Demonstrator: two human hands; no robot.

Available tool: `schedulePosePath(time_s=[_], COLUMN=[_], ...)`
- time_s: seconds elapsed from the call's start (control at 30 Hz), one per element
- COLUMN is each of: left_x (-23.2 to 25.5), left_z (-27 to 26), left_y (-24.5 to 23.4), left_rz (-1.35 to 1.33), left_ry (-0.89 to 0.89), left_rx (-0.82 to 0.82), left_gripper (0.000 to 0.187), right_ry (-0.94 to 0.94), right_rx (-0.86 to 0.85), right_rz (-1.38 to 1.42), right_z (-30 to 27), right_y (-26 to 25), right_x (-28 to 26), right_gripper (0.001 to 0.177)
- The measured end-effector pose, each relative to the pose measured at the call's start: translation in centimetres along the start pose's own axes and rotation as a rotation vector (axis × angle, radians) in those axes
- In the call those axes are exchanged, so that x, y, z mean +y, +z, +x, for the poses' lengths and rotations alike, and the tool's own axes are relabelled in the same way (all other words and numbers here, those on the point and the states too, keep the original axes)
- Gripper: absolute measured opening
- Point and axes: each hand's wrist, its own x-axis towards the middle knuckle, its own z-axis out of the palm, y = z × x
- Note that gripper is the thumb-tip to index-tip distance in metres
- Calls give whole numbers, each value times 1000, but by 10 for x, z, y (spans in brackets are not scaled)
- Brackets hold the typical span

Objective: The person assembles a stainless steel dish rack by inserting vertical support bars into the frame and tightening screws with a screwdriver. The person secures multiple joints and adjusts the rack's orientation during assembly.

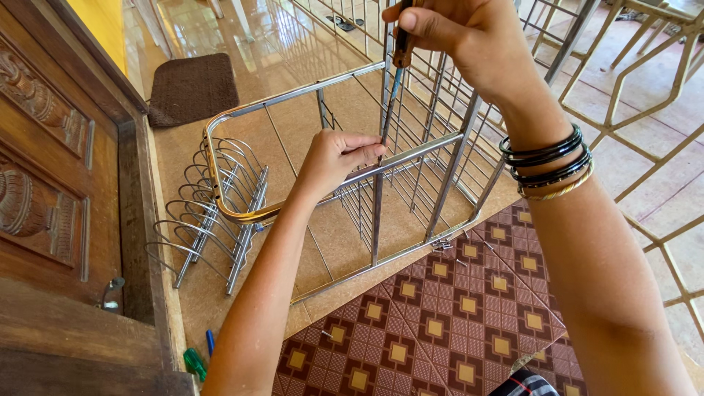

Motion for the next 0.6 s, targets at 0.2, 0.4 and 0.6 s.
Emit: schedulePosePath(time_s=[0.2,0.4,0.6], left_x=[2,7,14], left_z=[-1,0,-2], left_y=[-2,-1,0], left_rz=[-28,-37,11], left_ry=[0,38,-46], left_rx=[-10,-7,0], left_gripper=[18,19,16], right_ry=[-28,-89,-43], right_rx=[-32,-14,-31], right_rz=[6,-160,-106], right_z=[11,9,10], right_y=[2,-2,-1], right_x=[-5,10,10], right_gripper=[15,16,12])
